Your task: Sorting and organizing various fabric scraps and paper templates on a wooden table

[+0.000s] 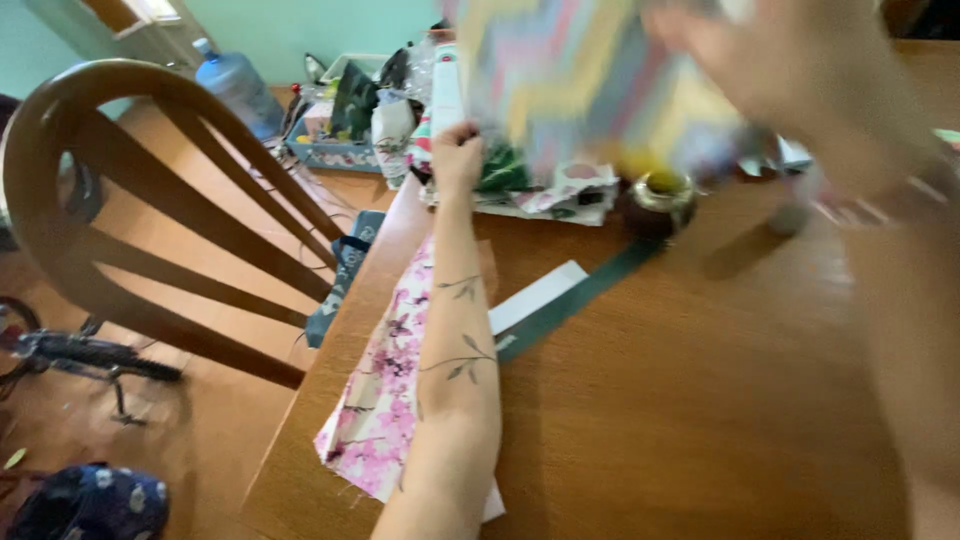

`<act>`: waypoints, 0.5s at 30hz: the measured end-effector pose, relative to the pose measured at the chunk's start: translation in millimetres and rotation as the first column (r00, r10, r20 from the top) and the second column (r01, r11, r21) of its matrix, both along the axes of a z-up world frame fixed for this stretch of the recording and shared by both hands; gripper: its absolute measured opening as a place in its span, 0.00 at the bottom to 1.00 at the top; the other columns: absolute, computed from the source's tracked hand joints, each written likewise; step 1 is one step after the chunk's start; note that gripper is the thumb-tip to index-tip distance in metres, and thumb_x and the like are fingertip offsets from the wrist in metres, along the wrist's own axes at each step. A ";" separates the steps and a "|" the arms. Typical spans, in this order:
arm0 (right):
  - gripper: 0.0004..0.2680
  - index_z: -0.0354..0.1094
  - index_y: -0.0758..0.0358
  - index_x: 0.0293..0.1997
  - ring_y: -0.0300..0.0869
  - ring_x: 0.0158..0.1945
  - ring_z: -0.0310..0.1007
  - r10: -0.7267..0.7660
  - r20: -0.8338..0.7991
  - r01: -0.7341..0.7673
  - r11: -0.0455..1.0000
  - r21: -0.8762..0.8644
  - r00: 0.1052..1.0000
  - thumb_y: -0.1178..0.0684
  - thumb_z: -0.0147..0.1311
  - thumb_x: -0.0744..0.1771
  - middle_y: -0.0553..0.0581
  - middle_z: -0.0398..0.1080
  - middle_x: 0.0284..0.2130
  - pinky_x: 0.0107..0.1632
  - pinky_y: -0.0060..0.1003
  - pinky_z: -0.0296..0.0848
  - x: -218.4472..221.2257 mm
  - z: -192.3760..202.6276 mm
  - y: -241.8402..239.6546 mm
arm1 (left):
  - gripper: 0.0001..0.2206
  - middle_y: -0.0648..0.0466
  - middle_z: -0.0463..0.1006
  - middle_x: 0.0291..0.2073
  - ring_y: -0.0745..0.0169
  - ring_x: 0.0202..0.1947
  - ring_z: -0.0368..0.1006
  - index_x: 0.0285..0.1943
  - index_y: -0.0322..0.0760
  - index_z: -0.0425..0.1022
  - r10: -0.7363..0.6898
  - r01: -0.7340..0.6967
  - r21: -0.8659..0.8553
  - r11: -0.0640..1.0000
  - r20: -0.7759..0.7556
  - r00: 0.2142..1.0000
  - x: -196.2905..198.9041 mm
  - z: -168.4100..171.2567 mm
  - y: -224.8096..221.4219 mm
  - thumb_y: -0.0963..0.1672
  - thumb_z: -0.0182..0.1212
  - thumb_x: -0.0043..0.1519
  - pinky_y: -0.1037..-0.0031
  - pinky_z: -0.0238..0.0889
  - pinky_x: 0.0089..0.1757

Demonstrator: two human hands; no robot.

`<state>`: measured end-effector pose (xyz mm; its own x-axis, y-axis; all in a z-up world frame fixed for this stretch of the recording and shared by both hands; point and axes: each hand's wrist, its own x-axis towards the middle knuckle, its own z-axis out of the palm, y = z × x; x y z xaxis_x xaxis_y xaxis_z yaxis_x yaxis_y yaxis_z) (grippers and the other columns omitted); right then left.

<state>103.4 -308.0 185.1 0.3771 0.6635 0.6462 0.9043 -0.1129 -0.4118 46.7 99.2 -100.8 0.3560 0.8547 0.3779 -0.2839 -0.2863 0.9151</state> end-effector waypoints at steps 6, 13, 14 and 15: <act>0.19 0.70 0.64 0.54 0.50 0.46 0.75 -0.418 -0.799 0.150 0.907 -0.394 0.432 0.64 0.62 0.58 0.61 0.76 0.47 0.50 0.46 0.73 -32.7 -64.3 -173.2 | 0.07 0.53 0.82 0.29 0.62 0.37 0.79 0.28 0.43 0.77 0.011 -0.125 0.420 0.899 0.264 0.964 -55.9 122.4 -18.0 0.37 0.60 0.56 0.72 0.68 0.45; 0.19 0.75 0.59 0.61 0.45 0.46 0.71 -0.675 -0.732 -0.003 0.735 -0.678 0.096 0.42 0.45 0.68 0.57 0.77 0.48 0.48 0.38 0.65 -36.0 -111.7 -296.6 | 0.14 0.47 0.74 0.34 0.56 0.39 0.73 0.39 0.32 0.70 -0.510 0.379 0.654 0.654 0.012 0.860 -113.5 277.2 -341.7 0.29 0.41 0.59 0.69 0.72 0.47; 0.19 0.75 0.59 0.61 0.45 0.46 0.71 -0.686 -0.725 0.002 0.726 -0.687 0.072 0.42 0.45 0.68 0.57 0.77 0.48 0.48 0.38 0.65 -33.1 -126.9 -314.5 | 0.14 0.47 0.74 0.34 0.56 0.39 0.73 0.39 0.32 0.70 -0.527 0.402 0.641 0.654 0.006 0.850 -102.9 265.8 -380.0 0.29 0.41 0.59 0.69 0.72 0.47; 0.16 0.76 0.66 0.56 0.46 0.39 0.71 -0.514 -0.857 0.004 0.857 -0.515 0.042 0.47 0.47 0.69 0.60 0.78 0.42 0.39 0.40 0.67 -31.2 -142.1 -331.8 | 0.13 0.50 0.76 0.39 0.55 0.42 0.74 0.43 0.38 0.75 -0.412 0.498 0.751 0.434 -0.326 0.851 -94.0 255.0 -417.5 0.33 0.46 0.57 0.68 0.69 0.45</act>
<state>72.2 -639.8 43.1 0.6646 0.3866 -0.6394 -0.3736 -0.5692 -0.7324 -47.4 -318.3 154.2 0.6647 -0.0785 0.7430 -0.5380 -0.7404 0.4030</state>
